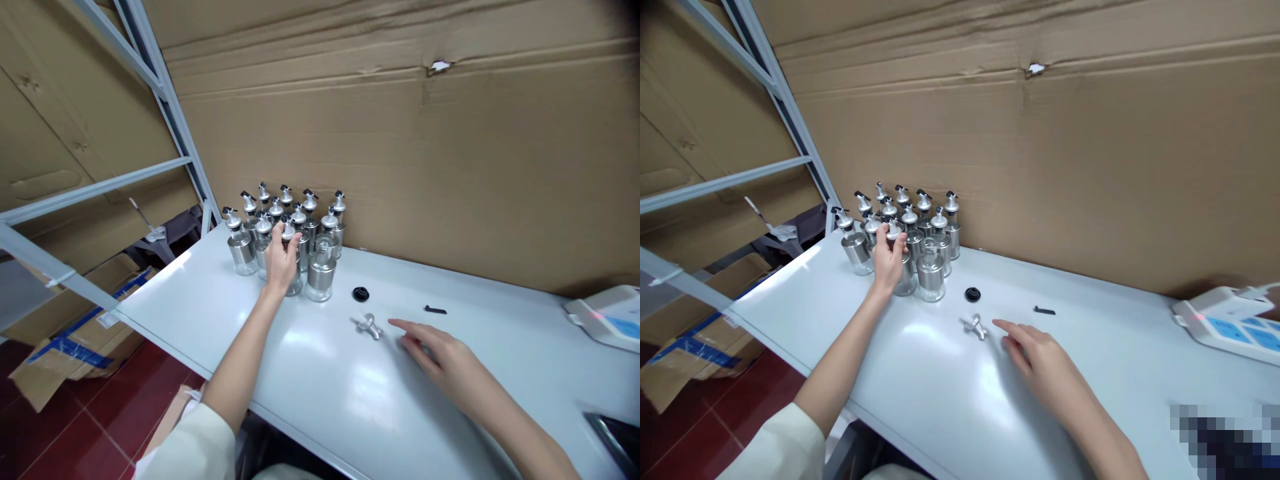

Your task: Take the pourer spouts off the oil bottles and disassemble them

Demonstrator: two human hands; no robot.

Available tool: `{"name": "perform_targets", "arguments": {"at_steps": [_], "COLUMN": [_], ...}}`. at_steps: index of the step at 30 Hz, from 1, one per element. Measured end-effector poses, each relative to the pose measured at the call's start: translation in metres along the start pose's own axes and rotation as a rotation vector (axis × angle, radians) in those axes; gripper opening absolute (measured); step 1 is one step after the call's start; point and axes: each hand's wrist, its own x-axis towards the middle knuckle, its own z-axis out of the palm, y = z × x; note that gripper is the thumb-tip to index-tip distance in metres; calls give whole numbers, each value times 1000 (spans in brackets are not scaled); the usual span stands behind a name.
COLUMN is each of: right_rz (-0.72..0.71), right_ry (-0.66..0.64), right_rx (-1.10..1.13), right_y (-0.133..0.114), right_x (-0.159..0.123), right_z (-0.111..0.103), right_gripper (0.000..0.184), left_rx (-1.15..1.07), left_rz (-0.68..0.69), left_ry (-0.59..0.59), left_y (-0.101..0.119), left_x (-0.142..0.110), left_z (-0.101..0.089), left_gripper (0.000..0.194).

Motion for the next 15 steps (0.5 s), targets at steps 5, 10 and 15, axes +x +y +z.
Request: {"name": "perform_targets", "arguments": {"at_steps": [5,10,15], "right_rz": [9,14,36], "right_ry": [-10,-28,-38], "right_rx": [7,38,39], "right_y": [-1,-6,-10], "right_x": [-1,-2,-2], "right_z": [1,0,-1], "right_gripper": [35,33,34], "left_rx": [-43,-43,-60], "left_rz": [14,47,198], "left_ry": [-5,6,29], "left_y": [0,0,-1], "left_x": [1,-3,-1], "left_z": [1,1,-4], "left_gripper": [49,46,42]}}
